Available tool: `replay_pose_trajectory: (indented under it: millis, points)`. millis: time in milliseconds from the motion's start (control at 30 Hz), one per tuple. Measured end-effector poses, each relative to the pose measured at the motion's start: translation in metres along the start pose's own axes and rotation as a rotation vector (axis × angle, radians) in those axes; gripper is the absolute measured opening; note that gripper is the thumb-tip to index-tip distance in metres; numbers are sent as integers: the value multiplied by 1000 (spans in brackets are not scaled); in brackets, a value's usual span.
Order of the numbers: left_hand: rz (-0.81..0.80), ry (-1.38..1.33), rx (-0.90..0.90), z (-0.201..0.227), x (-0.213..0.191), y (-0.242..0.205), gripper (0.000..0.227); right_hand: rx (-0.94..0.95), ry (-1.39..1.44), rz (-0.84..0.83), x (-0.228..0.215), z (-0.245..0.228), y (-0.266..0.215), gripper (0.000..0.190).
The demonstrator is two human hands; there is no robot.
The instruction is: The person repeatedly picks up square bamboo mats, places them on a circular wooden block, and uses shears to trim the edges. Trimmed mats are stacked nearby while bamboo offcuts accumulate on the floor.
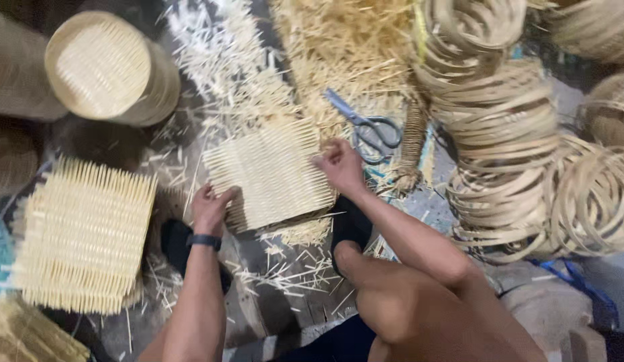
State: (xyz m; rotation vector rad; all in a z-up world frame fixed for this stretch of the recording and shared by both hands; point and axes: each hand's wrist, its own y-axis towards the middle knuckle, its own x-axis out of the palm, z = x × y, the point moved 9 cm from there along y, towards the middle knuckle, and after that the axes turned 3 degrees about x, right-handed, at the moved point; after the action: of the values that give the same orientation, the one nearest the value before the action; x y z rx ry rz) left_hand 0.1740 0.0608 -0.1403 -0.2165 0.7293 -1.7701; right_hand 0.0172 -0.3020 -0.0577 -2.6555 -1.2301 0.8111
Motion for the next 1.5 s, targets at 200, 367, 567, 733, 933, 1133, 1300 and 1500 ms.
replay_pose_trajectory:
  millis: [200, 367, 567, 733, 933, 1133, 1300, 1500]
  points:
    - [236, -15, 153, 28, -46, -18, 80, 38, -367, 457, -210, -10, 88, 22]
    - [198, -56, 37, 16, -46, -28, 70, -424, -822, 426, -249, -60, 179, 54]
    - [244, -62, 111, 31, -59, -26, 62, -206, -540, 295, -255, -39, 184, 12]
    - [254, -89, 164, 56, -77, -27, 58, -397, -595, 244, -292, -44, 149, 15]
    - [284, -9, 380, 110, -63, -49, 52, -634, -1020, 354, -325, -112, 87, 23]
    - [-50, 61, 184, 176, 62, -96, 54, -1055, -920, -1, -212, -212, -57, 15]
    - [-478, -938, 84, 232, 166, -158, 41, -1305, -681, -368, -109, -290, -162, 30]
    - [-616, -775, 19, 232, 135, -200, 34, -1268, -602, -253, -92, -346, -158, 31]
